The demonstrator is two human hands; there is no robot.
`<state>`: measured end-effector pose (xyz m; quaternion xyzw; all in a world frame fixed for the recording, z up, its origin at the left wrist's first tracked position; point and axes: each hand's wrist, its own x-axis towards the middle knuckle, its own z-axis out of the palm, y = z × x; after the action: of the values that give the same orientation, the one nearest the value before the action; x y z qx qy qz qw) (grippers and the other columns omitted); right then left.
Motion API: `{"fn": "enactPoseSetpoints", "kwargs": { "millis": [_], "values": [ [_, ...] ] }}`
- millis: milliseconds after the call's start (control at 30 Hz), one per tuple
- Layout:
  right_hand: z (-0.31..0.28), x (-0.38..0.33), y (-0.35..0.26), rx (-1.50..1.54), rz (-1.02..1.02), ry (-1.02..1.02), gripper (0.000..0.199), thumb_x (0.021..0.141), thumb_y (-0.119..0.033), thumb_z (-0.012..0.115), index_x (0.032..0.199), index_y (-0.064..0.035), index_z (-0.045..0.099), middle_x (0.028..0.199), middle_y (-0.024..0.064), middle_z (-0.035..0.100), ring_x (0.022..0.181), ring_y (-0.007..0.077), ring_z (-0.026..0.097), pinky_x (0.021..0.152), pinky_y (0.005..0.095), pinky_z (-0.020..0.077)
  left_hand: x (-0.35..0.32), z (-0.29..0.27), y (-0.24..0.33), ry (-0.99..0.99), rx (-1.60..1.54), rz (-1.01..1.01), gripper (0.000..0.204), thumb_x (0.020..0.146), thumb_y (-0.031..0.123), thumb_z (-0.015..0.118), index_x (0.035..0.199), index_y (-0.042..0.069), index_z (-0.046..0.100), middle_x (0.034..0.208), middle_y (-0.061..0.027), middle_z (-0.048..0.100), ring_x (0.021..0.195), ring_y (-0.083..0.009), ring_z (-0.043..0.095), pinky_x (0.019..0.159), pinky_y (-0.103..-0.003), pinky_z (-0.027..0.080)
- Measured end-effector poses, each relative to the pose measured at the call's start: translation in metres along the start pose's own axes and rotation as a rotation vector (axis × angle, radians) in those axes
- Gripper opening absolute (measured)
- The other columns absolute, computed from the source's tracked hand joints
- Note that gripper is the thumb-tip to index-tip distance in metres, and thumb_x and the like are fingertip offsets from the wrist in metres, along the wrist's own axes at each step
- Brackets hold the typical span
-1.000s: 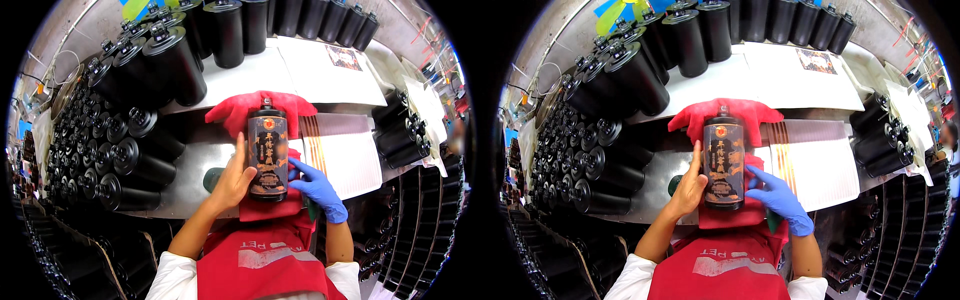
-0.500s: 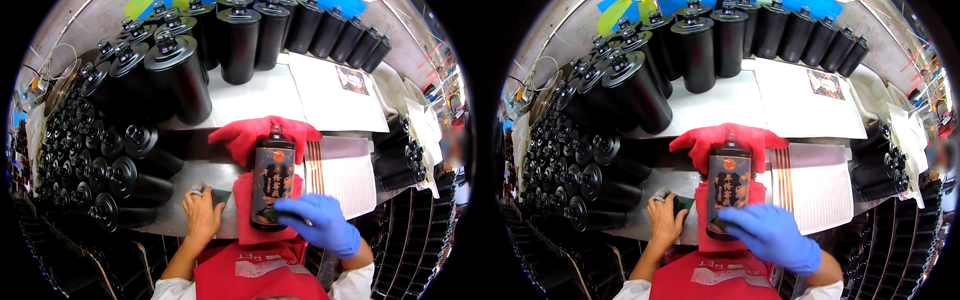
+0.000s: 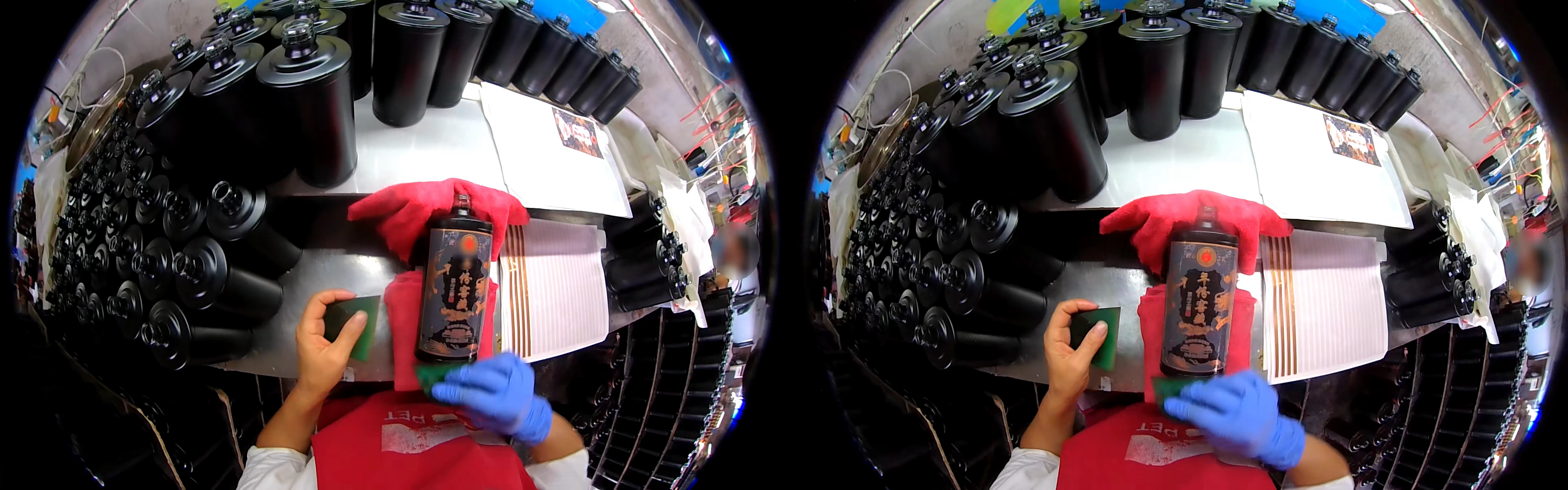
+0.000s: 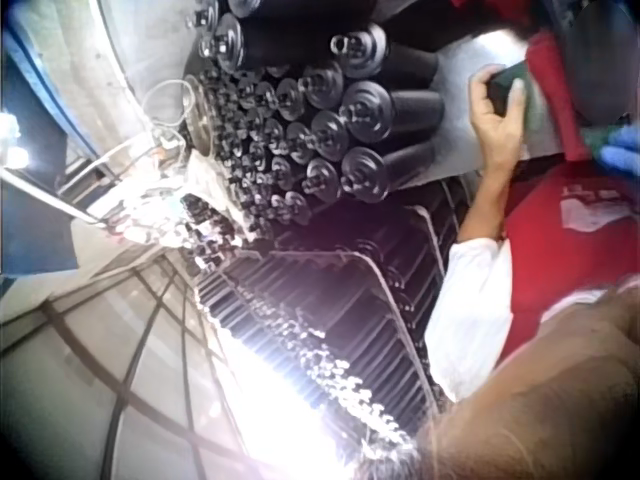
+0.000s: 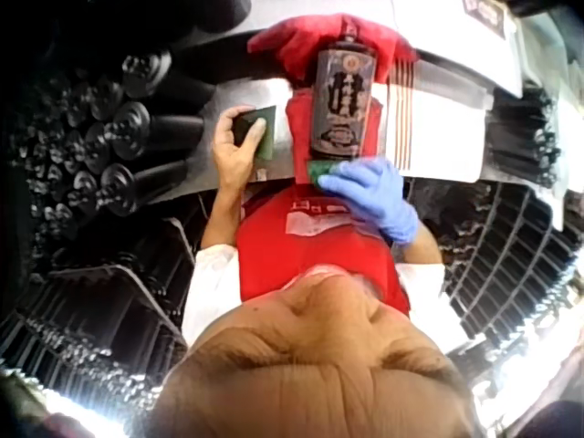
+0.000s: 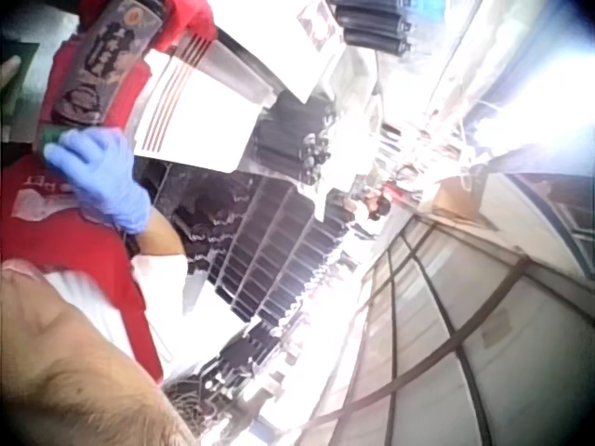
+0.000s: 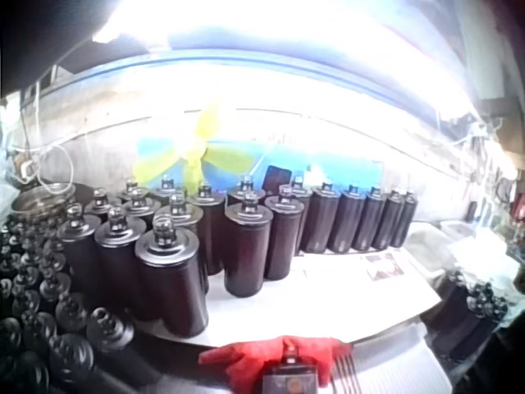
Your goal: The person applies decorative labels and gold foil strips to black cylindrical containers. They use a green squeegee to smooth the labels and press the foil, then place finished containers on a nearby rack.
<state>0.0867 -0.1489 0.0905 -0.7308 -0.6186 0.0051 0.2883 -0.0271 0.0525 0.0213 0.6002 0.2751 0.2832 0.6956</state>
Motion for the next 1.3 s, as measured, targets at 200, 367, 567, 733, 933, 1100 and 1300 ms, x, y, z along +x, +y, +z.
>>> {"fn": "enactPoseSetpoints", "kwargs": {
  "millis": [200, 367, 567, 733, 933, 1100, 1300],
  "values": [
    [0.0, 0.021, 0.008, 0.482, 0.729, 0.452, 0.031, 0.08, -0.004, 0.063, 0.108, -0.0044, 0.051, 0.085, 0.0037, 0.056, 0.075, 0.0106, 0.054, 0.066, 0.0249, 0.0456, 0.027, 0.068, 0.034, -0.084, 0.059, 0.235, 0.019, 0.083, 0.004, 0.062, 0.1, 0.003, 0.053, 0.091, -0.0025, 0.053, 0.081, -0.008, 0.051, 0.073, -0.022, 0.043],
    [0.009, 0.06, 0.049, 0.64, 0.726, 0.582, 0.032, 0.086, -0.005, 0.056, 0.115, -0.0028, 0.045, 0.107, 0.007, 0.049, 0.095, 0.0121, 0.05, 0.082, 0.0249, 0.0436, 0.064, 0.097, 0.019, -0.088, 0.127, 0.279, 0.019, 0.084, 0.007, 0.061, 0.1, 0.0, 0.052, 0.09, -0.0114, 0.056, 0.081, -0.0187, 0.057, 0.073, -0.028, 0.045],
    [0.035, 0.021, 0.092, 1.088, 0.996, 0.685, 0.031, 0.086, -0.011, 0.057, 0.115, -0.0039, 0.046, 0.106, 0.008, 0.053, 0.094, 0.0129, 0.053, 0.082, 0.0267, 0.0461, 0.06, 0.081, -0.009, -0.035, -0.25, 0.009, 0.016, 0.086, 0.004, 0.06, 0.099, 0.002, 0.052, 0.087, -0.001, 0.055, 0.078, -0.006, 0.052, 0.071, -0.02, 0.044],
    [0.031, 0.006, 0.09, 0.886, 1.004, 0.712, 0.03, 0.086, -0.008, 0.055, 0.115, -0.0041, 0.046, 0.106, 0.0089, 0.053, 0.091, 0.0144, 0.055, 0.077, 0.0258, 0.0486, 0.058, 0.06, -0.044, 0.071, 0.102, 0.164, 0.017, 0.086, 0.003, 0.059, 0.101, 0.002, 0.051, 0.091, -0.0027, 0.054, 0.08, -0.0068, 0.052, 0.072, -0.02, 0.044],
    [0.014, 0.039, 0.03, 0.484, 0.723, 0.421, 0.033, 0.087, -0.007, 0.057, 0.117, -0.003, 0.044, 0.111, 0.0099, 0.052, 0.099, 0.016, 0.054, 0.085, 0.0284, 0.0439, 0.023, 0.083, 0.007, -0.025, 0.316, 0.289, 0.022, 0.084, 0.01, 0.063, 0.102, 0.002, 0.053, 0.09, -0.0077, 0.057, 0.082, -0.0142, 0.055, 0.072, -0.027, 0.045],
    [0.037, -0.009, 0.07, 0.995, 1.002, 0.617, 0.032, 0.088, -0.012, 0.057, 0.117, -0.0043, 0.045, 0.106, 0.0065, 0.051, 0.097, 0.0131, 0.051, 0.084, 0.026, 0.0437, 0.02, 0.066, -0.025, 0.019, 0.122, 0.165, 0.022, 0.085, 0.007, 0.062, 0.102, 0.0, 0.051, 0.095, -0.0077, 0.055, 0.089, -0.0139, 0.051, 0.081, -0.025, 0.042],
    [0.021, -0.013, 0.066, 0.761, 0.924, 0.682, 0.028, 0.087, -0.007, 0.055, 0.114, -0.0039, 0.047, 0.105, 0.0082, 0.053, 0.092, 0.0132, 0.054, 0.08, 0.0266, 0.0471, 0.016, 0.048, -0.039, 0.094, 0.164, 0.156, 0.021, 0.084, 0.004, 0.06, 0.102, -0.002, 0.051, 0.097, -0.0095, 0.054, 0.093, -0.0154, 0.051, 0.085, -0.027, 0.04]
  ]
}}
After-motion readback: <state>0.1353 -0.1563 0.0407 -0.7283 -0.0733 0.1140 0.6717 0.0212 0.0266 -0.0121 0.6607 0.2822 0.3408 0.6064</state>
